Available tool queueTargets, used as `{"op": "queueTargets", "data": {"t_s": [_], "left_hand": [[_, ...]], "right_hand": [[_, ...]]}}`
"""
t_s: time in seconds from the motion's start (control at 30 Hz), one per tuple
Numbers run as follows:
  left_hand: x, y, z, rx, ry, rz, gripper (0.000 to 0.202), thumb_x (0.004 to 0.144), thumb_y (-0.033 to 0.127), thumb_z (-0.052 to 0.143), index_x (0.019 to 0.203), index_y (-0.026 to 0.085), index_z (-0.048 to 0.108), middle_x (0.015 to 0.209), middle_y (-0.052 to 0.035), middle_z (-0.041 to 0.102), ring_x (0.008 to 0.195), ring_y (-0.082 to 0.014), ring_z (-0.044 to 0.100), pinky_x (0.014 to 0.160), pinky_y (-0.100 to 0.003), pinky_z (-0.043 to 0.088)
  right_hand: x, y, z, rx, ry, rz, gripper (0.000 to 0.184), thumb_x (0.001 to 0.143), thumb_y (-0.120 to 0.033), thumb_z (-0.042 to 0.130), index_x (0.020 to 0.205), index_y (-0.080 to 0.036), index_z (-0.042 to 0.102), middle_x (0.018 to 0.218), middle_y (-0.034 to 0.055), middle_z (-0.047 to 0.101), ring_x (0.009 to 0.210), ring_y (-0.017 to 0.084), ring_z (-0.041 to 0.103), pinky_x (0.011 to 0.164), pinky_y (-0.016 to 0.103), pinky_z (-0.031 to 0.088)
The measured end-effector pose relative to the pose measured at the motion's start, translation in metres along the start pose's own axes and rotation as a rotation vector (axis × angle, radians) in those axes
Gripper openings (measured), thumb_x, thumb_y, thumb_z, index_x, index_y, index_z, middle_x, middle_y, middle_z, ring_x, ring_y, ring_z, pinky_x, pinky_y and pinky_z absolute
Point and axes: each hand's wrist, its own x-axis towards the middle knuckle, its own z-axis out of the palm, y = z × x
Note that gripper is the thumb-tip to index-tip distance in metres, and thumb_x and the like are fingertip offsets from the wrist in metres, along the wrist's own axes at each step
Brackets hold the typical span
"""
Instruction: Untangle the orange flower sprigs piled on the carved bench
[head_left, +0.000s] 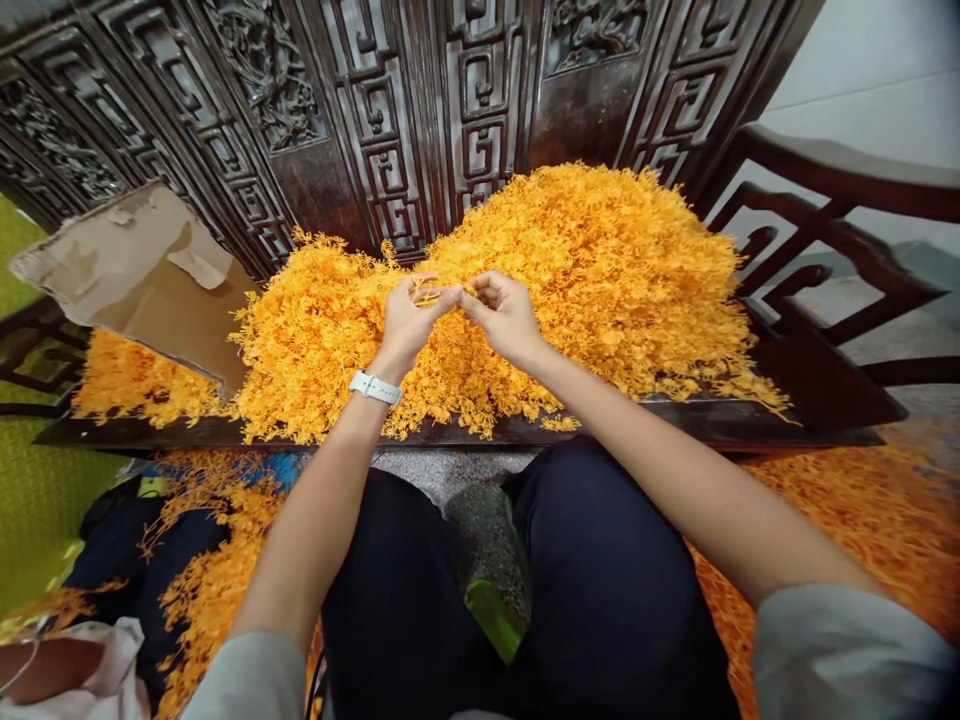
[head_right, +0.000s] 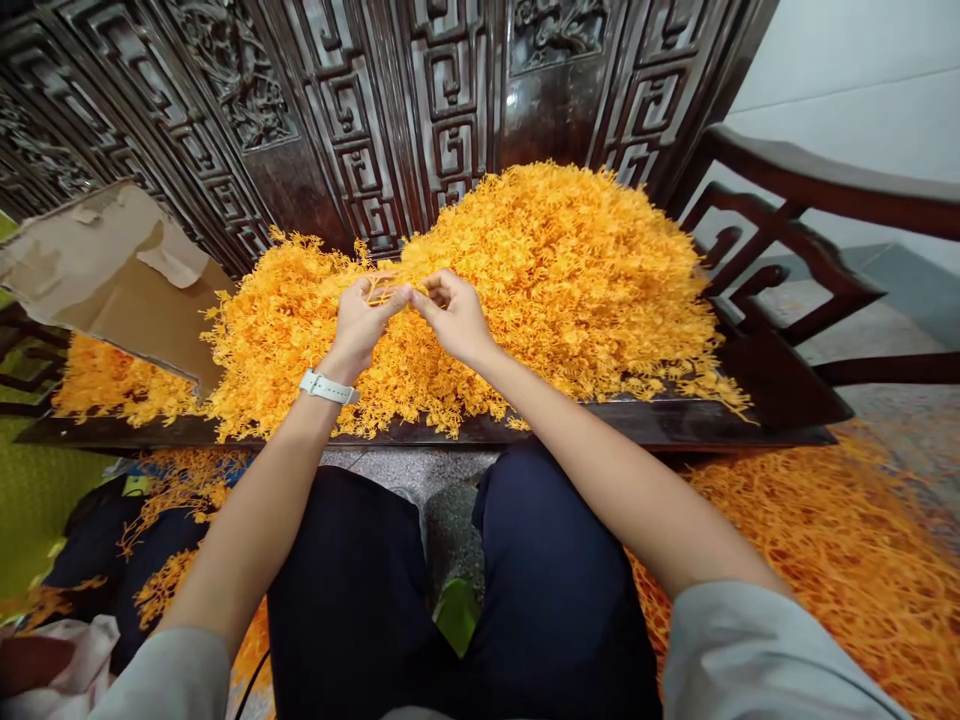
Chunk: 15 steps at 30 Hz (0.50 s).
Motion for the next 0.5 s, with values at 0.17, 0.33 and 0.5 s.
{"op": "queueTargets", "data": {"t_s": [0.17, 0.33, 0.5], "left_hand": [[-0.006, 0.005, 0.019, -0.069, 0.053, 0.010, 0.014, 0.081, 0.004, 0.084, 0.086, 0.014, 0.075, 0.088, -0.0081, 0.073, 0.077, -0.0132, 0.066, 0.059, -0.019, 0.044], [0.011, 0.000, 0.011, -0.194, 0.224, -0.141, 0.023, 0.083, -0.006, 0.068, 0.080, 0.017, 0.065, 0.075, -0.0008, 0.070, 0.051, -0.0050, 0.051, 0.041, -0.016, 0.026], [0.028, -0.001, -0.027, -0.305, 0.239, -0.196, 0.023, 0.087, -0.006, 0.065, 0.083, 0.017, 0.063, 0.086, -0.0001, 0.075, 0.044, -0.0001, 0.039, 0.037, -0.013, 0.025]], "right_hand": [[-0.003, -0.005, -0.003, -0.113, -0.050, -0.102, 0.022, 0.095, -0.040, 0.063, 0.084, -0.024, 0.053, 0.075, 0.0005, 0.055, 0.069, 0.016, 0.051, 0.069, 0.034, 0.046], [-0.023, -0.042, 0.003, -0.327, -0.125, -0.526, 0.021, 0.096, -0.020, 0.053, 0.075, -0.022, 0.052, 0.075, 0.0019, 0.054, 0.073, 0.017, 0.050, 0.073, 0.036, 0.043], [-0.028, -0.053, 0.001, -0.266, 0.048, -0.458, 0.024, 0.105, -0.033, 0.047, 0.120, -0.026, 0.064, 0.106, 0.0094, 0.065, 0.090, 0.022, 0.060, 0.085, 0.041, 0.052]]}}
